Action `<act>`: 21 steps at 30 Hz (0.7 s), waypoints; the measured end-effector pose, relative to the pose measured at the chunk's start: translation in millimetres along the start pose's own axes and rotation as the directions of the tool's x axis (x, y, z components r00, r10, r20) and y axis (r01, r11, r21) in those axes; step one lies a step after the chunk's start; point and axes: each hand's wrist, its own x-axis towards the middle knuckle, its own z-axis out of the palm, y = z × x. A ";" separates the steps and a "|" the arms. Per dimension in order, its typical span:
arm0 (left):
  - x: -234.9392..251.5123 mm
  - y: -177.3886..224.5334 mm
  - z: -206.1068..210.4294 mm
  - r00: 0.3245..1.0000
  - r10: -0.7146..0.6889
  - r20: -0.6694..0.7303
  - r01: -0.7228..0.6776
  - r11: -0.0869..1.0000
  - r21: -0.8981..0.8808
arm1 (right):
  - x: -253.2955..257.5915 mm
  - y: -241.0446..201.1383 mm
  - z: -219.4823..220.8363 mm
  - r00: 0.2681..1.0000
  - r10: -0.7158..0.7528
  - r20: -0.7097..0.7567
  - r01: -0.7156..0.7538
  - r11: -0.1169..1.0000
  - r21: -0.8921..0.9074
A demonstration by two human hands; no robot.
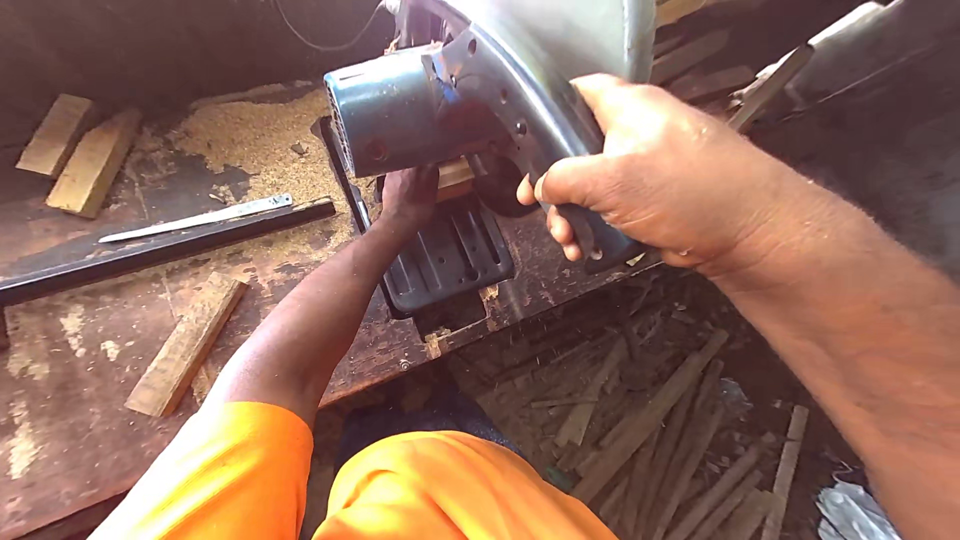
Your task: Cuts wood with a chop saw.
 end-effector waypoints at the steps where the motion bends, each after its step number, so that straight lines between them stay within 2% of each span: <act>1: 0.2 -0.4 0.4 1.000 -0.002 -0.008 0.002 1.000 -0.009 | 0.0 0.8 0.5 1.000 0.000 -0.002 0.000 1.000 0.002; 5: 0.1 -0.5 1.7 1.000 -0.025 -0.017 0.024 0.998 -0.056 | -1.3 3.5 2.2 1.000 -0.005 -0.002 0.005 1.000 -0.008; 9: -1.3 2.3 0.1 0.999 -0.040 0.018 0.041 0.999 -0.010 | -1.9 6.6 3.5 1.000 -0.004 -0.010 0.004 1.000 -0.024; 14: -0.2 0.9 2.6 0.998 -0.058 -0.012 0.057 0.996 -0.067 | -2.8 10.5 5.9 1.000 -0.012 -0.005 0.012 1.000 0.002; 18: -3.0 0.6 2.8 0.993 -0.091 -0.069 0.076 0.978 -0.195 | -3.5 12.6 7.5 1.000 -0.012 -0.005 0.012 1.000 -0.003; 21: -3.5 2.0 0.9 0.997 -0.076 -0.022 0.072 0.990 -0.123 | -3.9 15.5 8.3 1.000 -0.017 -0.009 0.017 1.000 -0.002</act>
